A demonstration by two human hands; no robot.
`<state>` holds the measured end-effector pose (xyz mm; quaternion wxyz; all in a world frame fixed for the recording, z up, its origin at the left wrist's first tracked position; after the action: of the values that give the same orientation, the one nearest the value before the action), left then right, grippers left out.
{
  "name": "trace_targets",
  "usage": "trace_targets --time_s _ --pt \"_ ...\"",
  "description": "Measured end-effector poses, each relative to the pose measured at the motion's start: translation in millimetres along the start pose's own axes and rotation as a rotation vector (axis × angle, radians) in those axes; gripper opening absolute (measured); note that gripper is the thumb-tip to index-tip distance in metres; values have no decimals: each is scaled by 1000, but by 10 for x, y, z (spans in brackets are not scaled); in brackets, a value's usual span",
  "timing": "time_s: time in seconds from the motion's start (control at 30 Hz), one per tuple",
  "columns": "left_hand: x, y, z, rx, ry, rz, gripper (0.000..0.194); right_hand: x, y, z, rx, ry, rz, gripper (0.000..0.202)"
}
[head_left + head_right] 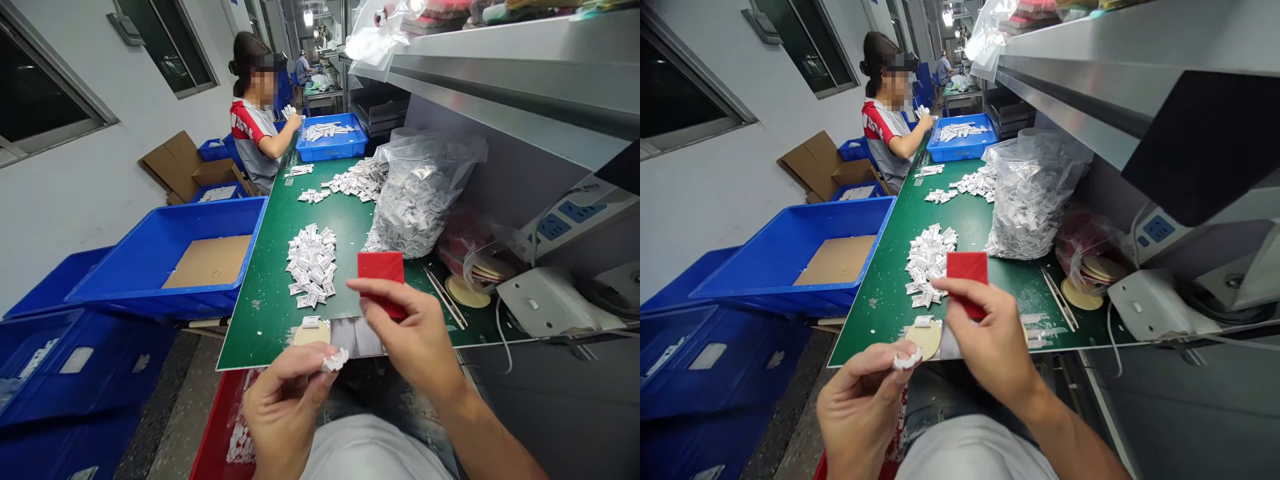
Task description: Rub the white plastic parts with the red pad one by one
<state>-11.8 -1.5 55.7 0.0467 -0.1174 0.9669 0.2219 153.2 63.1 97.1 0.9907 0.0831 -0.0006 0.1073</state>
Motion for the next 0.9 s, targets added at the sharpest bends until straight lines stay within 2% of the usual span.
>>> trace_targets --time_s 0.03,0.07,0.17,0.2,0.3,0.33,0.4,0.43,0.47,0.57,0.6,0.8,0.9 --pt "-4 -2 -13 -8 14 7 27 18 1 -2 -5 8 -42 27" --pt "-7 -4 -24 -11 27 16 29 15 -2 -2 -15 38 -12 26" --pt "-6 -19 -50 -31 36 22 30 -48 -20 3 -78 128 238 24" --pt "-2 -29 -56 -42 34 11 30 -51 -20 0 -101 130 252 25" --pt "12 -60 -62 -59 56 -29 30 -6 1 -13 -131 148 125 29" --pt "15 -68 -57 -48 66 -29 29 -13 6 -17 -134 184 153 28" --pt "25 -76 -45 -12 68 -34 28 -53 12 -25 -140 223 290 26" --pt "32 -76 -40 6 56 -41 27 -57 18 -32 -138 200 304 26" --pt "40 -75 -38 19 40 -49 25 -45 28 -40 -134 156 263 26" --pt "58 -65 -43 55 10 -48 20 36 44 -59 -108 38 14 27" --pt "60 -62 -47 62 0 -36 19 45 37 -62 -100 25 -6 26" --pt "58 -55 -15 104 -88 -15 22 19 -103 -77 -46 114 148 21" --pt "1 -31 42 255 -282 52 27 33 -149 -98 -36 248 181 22"
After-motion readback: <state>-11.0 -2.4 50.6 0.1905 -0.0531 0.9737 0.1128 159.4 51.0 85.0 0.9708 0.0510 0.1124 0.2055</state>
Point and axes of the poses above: each hand's wrist, its own y-axis towards the middle knuckle, its own x-axis out of the back of the hand, z = x × y, the point moved 3 cm from there along y, towards the middle knuckle, and after that the axes turned 7 degrees about z, right-handed, at the moved point
